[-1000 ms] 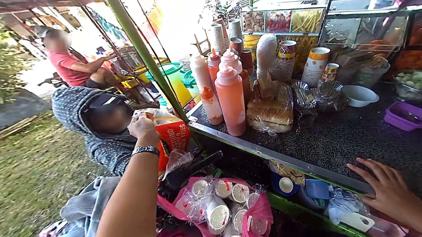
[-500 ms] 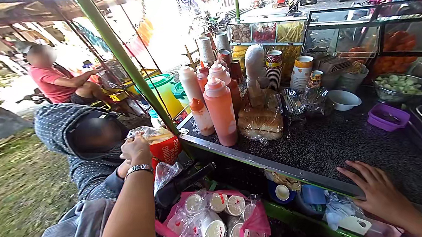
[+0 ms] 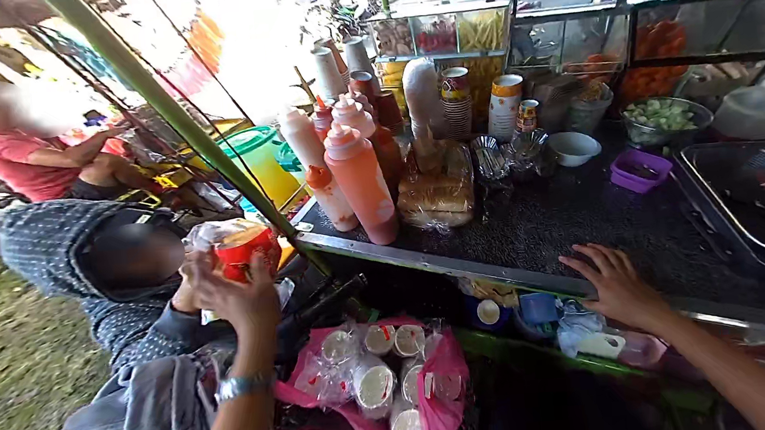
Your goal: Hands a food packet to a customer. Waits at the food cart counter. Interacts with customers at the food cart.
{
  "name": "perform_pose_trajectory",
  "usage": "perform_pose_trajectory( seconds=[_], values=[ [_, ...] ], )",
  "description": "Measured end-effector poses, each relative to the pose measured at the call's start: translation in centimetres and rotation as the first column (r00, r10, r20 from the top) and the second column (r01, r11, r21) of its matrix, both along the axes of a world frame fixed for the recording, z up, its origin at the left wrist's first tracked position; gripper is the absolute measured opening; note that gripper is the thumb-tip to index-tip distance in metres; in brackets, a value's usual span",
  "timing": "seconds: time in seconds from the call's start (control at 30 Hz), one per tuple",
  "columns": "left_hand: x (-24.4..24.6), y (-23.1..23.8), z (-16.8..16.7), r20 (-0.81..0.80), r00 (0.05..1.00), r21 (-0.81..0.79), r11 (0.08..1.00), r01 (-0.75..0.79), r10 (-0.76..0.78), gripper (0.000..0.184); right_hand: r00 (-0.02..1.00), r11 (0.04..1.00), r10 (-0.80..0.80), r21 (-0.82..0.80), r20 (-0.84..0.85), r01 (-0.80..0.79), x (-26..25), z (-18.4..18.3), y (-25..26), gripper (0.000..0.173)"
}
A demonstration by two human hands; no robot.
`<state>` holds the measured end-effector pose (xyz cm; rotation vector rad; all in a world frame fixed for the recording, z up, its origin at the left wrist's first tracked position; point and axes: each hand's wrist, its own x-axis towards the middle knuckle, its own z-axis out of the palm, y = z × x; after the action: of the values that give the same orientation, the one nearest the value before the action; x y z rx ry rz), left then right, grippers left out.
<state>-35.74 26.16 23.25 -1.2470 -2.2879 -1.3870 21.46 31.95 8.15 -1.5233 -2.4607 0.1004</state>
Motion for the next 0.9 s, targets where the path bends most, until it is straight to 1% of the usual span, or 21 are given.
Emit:
perform_pose_trajectory(
  seconds=[0.07, 0.13, 0.2, 0.23, 0.27, 0.3, 0.4, 0.43, 0.53, 0.6, 0.63, 0.7, 0.77, 0.83, 0.9],
  values=[
    [6.4, -3.8, -2.6, -0.103, 0.971, -0.022, 0.976, 0.216, -0.217, 0.078, 1.0, 1.0, 0.0, -0.01, -0.006, 0.0, -0.1, 0.1, 0.3, 0.091],
    [12.8, -7.7, -6.8, -0.112, 0.923, -0.099, 0.928, 0.359, -0.369, 0.071, 1.0, 0.999, 0.0, -0.033, -0.005, 0.0, -0.2, 0.4, 0.2, 0.089],
    [18.4, -11.4, -11.8, 0.017, 0.887, -0.236, 0.86, 0.453, -0.462, 0.068, 1.0, 0.998, -0.002, -0.066, 0.004, 0.003, -0.2, 0.7, 0.2, 0.088],
    [20.9, -13.0, -14.1, 0.112, 0.867, -0.333, 0.803, 0.493, -0.486, 0.067, 1.0, 0.997, -0.002, -0.079, 0.005, 0.003, -0.3, 0.9, 0.2, 0.088],
    [23.2, -14.3, -16.3, 0.19, 0.842, -0.408, 0.74, 0.536, -0.505, 0.066, 1.0, 0.996, -0.003, -0.091, 0.005, 0.004, -0.3, 1.0, 0.2, 0.088],
    [25.4, -15.5, -18.3, 0.262, 0.811, -0.484, 0.656, 0.579, -0.523, 0.066, 1.0, 0.995, -0.006, -0.102, 0.005, 0.006, -0.4, 1.0, 0.3, 0.088],
    [31.4, -18.2, -23.1, 0.427, 0.706, -0.639, 0.364, 0.678, -0.565, 0.059, 1.0, 0.993, -0.01, -0.12, 0.0, 0.01, -0.5, 1.3, 0.5, 0.087],
    [33.2, -18.7, -24.3, 0.465, 0.677, -0.671, 0.272, 0.69, -0.571, 0.056, 1.0, 0.992, -0.009, -0.125, -0.007, 0.008, -0.6, 1.5, 0.5, 0.087],
    [37.5, -19.6, -27.1, 0.539, 0.592, -0.717, 0.042, 0.696, -0.599, 0.049, 1.0, 0.99, -0.011, -0.14, -0.017, 0.009, -0.6, 1.5, 0.5, 0.09],
    [39.7, -20.1, -28.4, 0.55, 0.548, -0.745, -0.072, 0.663, -0.63, 0.046, 1.0, 0.99, -0.015, -0.142, -0.024, 0.012, -0.6, 1.4, 0.6, 0.091],
    [40.4, -20.4, -29.0, 0.534, 0.538, -0.765, -0.102, 0.636, -0.652, 0.045, 1.0, 0.989, -0.018, -0.144, -0.023, 0.015, -0.6, 1.3, 0.6, 0.091],
    [41.2, -20.8, -30.0, 0.479, 0.541, -0.815, -0.122, 0.566, -0.691, 0.044, 0.999, 0.99, -0.02, -0.142, -0.027, 0.016, -0.5, 1.3, 0.7, 0.091],
    [41.3, -20.7, -30.4, 0.468, 0.555, -0.838, -0.145, 0.526, -0.688, 0.044, 1.0, 0.99, -0.02, -0.14, -0.024, 0.016, -0.5, 1.4, 0.7, 0.091],
    [41.0, -20.5, -30.7, 0.487, 0.566, -0.834, -0.16, 0.528, -0.665, 0.044, 1.0, 0.99, -0.021, -0.141, -0.021, 0.018, -0.5, 1.4, 0.6, 0.091],
    [40.5, -20.1, -30.9, 0.512, 0.579, -0.815, -0.146, 0.561, -0.635, 0.043, 1.0, 0.99, -0.021, -0.14, -0.013, 0.019, -0.6, 1.4, 0.7, 0.09]
  ],
)
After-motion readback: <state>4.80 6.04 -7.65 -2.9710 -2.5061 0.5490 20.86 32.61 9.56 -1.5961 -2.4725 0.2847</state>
